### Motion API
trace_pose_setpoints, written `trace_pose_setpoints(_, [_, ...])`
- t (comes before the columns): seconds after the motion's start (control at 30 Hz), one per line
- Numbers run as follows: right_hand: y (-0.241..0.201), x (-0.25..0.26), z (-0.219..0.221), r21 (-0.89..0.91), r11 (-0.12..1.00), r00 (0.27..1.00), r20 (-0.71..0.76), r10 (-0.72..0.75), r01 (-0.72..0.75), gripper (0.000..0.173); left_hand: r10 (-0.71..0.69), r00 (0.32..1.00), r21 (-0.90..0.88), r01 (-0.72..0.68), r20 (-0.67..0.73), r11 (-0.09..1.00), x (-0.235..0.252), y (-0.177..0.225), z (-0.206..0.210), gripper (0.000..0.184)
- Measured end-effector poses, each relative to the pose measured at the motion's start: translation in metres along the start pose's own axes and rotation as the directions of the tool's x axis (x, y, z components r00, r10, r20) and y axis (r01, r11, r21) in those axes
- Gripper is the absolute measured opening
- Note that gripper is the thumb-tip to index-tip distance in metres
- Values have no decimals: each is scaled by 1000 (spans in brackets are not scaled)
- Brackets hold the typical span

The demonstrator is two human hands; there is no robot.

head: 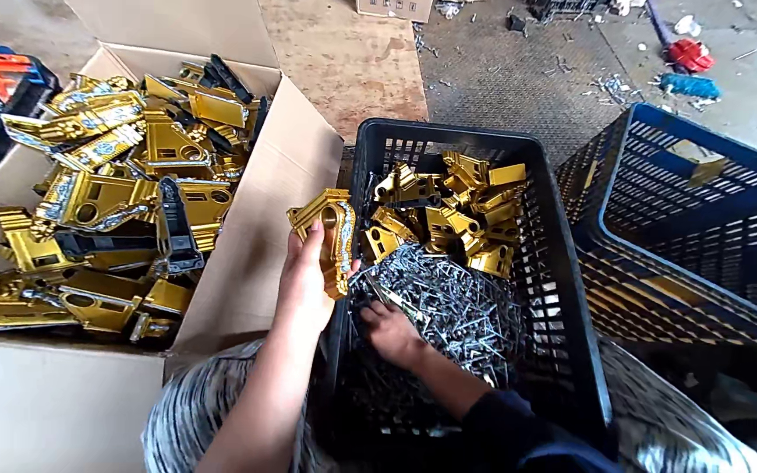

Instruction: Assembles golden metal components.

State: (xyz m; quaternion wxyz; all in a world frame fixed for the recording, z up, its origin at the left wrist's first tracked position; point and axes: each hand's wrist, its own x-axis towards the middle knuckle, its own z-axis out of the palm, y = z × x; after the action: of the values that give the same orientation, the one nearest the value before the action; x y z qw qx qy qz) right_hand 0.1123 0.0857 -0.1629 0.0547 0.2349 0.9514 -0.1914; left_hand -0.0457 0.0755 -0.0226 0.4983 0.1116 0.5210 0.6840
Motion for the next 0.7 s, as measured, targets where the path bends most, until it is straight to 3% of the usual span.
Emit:
trace_pose_setpoints(0.1, [7, -11, -20, 274, 960, 998, 4, 57, -56, 19, 14, 999, -21, -15, -43, 1000, -2, -2, 2, 45])
trace_pose_setpoints(0.17, [14, -32, -35, 520, 853, 991, -83, 103, -46, 19, 78, 997, 16, -78, 5, 997, -2, -2, -3, 40])
trace_pose_setpoints(0.23, [22, -55, -58, 669, 733, 977, -53, 208, -119, 21, 163, 984, 151, -173, 75, 973, -4, -3, -8, 37])
trace_pose_setpoints(0.3, [33, -73, -80, 704, 680, 951, -19, 308, -207, 23, 255, 952, 395, -304, 172, 867, -6, -6, -9, 27])
trace_pose_setpoints(0.33, [36, -81, -89, 674, 705, 932, -66, 355, -221, 24, 281, 934, 510, -355, 220, 783, -8, -8, -8, 24])
trace_pose_setpoints(0.43, [37, -95, -116, 556, 824, 808, -431, 401, -113, 21, 292, 900, 671, -436, 324, 599, -14, -18, -4, 20])
trace_pose_setpoints(0.5, [33, -98, -134, 579, 809, 685, -628, 369, 95, 16, 246, 903, 659, -426, 353, 620, -17, -23, 0, 20])
trace_pose_setpoints(0.57, [28, -96, -148, 609, 741, 609, -711, 351, 284, 15, 178, 905, 599, -392, 386, 698, -19, -27, 2, 21])
trace_pose_setpoints(0.63, [26, -88, -150, 601, 714, 571, -746, 341, 359, 16, 97, 891, 514, -340, 443, 788, -21, -27, 3, 20])
trace_pose_setpoints(0.7, [26, -79, -144, 552, 757, 548, -776, 313, 349, 15, 17, 881, 450, -257, 472, 855, -24, -27, 7, 20])
